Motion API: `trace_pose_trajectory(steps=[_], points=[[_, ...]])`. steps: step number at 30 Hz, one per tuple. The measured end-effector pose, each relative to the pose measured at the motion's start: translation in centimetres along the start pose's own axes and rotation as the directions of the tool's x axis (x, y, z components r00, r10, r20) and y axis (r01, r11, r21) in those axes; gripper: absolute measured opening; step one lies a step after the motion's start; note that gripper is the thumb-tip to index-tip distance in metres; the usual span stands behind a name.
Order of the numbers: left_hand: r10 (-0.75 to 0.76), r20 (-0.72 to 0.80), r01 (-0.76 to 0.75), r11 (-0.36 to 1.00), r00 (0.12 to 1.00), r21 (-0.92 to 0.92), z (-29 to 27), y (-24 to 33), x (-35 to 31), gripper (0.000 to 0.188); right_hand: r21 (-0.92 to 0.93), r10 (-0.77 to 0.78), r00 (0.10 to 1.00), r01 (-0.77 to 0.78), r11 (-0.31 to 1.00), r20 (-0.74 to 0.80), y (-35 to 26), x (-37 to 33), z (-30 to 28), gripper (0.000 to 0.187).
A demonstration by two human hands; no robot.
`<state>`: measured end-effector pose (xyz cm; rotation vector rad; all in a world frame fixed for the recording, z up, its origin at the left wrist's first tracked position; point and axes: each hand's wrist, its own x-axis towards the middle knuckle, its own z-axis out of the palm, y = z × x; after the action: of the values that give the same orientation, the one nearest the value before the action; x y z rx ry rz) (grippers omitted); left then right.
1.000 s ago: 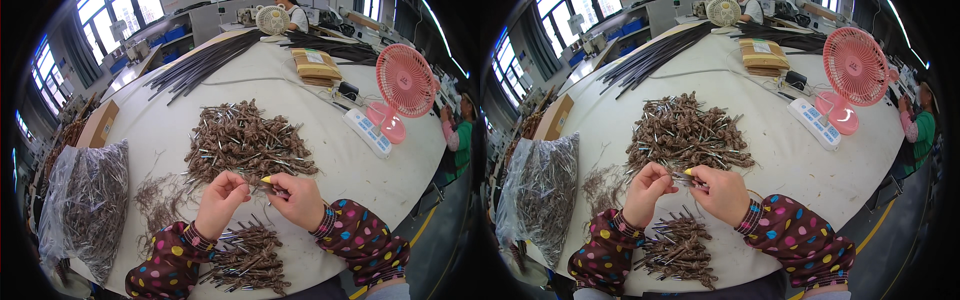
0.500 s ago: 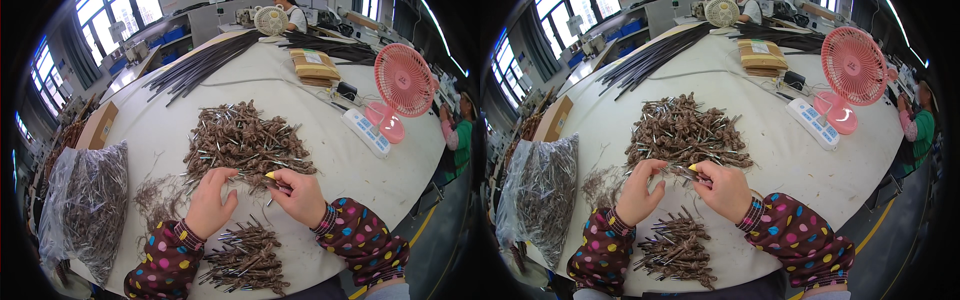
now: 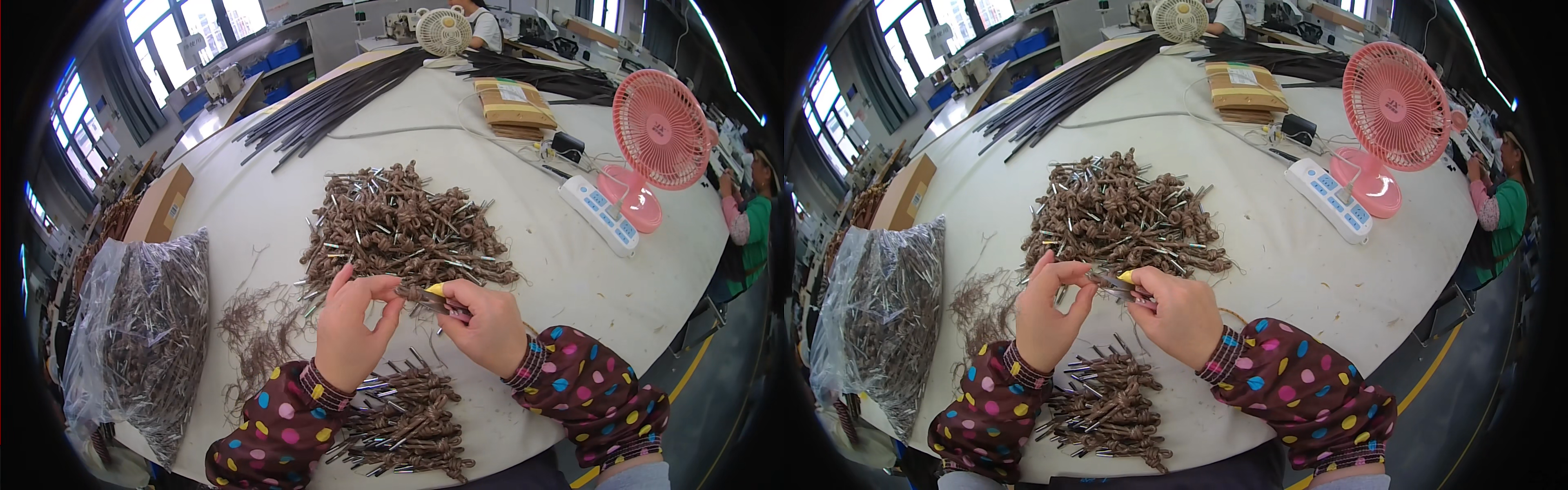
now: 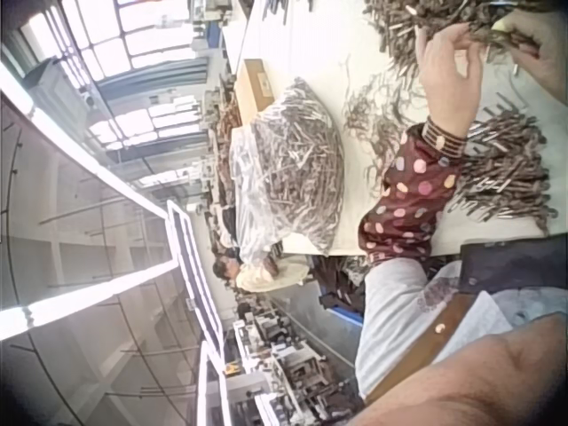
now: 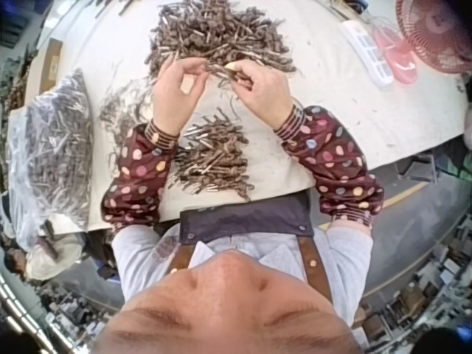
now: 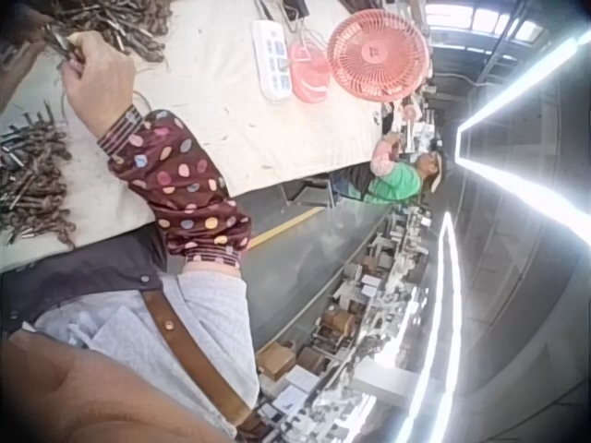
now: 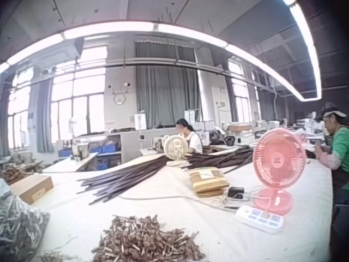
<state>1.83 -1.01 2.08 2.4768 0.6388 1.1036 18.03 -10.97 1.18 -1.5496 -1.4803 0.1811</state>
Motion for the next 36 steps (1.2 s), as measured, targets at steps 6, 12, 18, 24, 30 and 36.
trace_pose_trajectory(steps=[6,12,18,24,30,36], points=[[0.423,0.012,-0.388,0.821,0.906,0.419,-0.3,-0.4,0.3,0.024,0.024,0.014,1.0,-0.014,1.0,-0.004,0.2,-0.1,0.2,0.022],[0.428,0.015,-0.396,0.822,0.904,0.41,-1.1,-0.2,0.7,0.021,0.244,0.242,0.947,-0.29,0.926,0.21,-0.4,0.2,-0.1,0.013],[0.198,-0.038,-0.2,0.978,0.979,-0.063,0.4,-1.0,0.1,0.018,0.36,0.251,0.905,-0.374,0.854,0.344,0.9,-0.1,0.6,0.022],[0.319,-0.004,-0.315,0.937,0.948,0.149,-0.4,-1.3,0.3,0.027,-0.015,0.022,0.995,-0.021,1.0,0.094,-0.3,0.9,-1.6,0.037],[0.329,-0.004,-0.324,0.933,0.944,0.159,-0.3,-1.1,0.4,0.02,-0.246,-0.198,0.962,0.241,0.939,0.185,-1.4,2.6,-3.1,0.027],[0.352,0.029,-0.351,0.917,0.936,0.192,-0.1,-1.5,0.2,0.028,-0.392,-0.297,0.921,0.379,0.838,0.253,-1.9,3.1,-3.1,0.026]])
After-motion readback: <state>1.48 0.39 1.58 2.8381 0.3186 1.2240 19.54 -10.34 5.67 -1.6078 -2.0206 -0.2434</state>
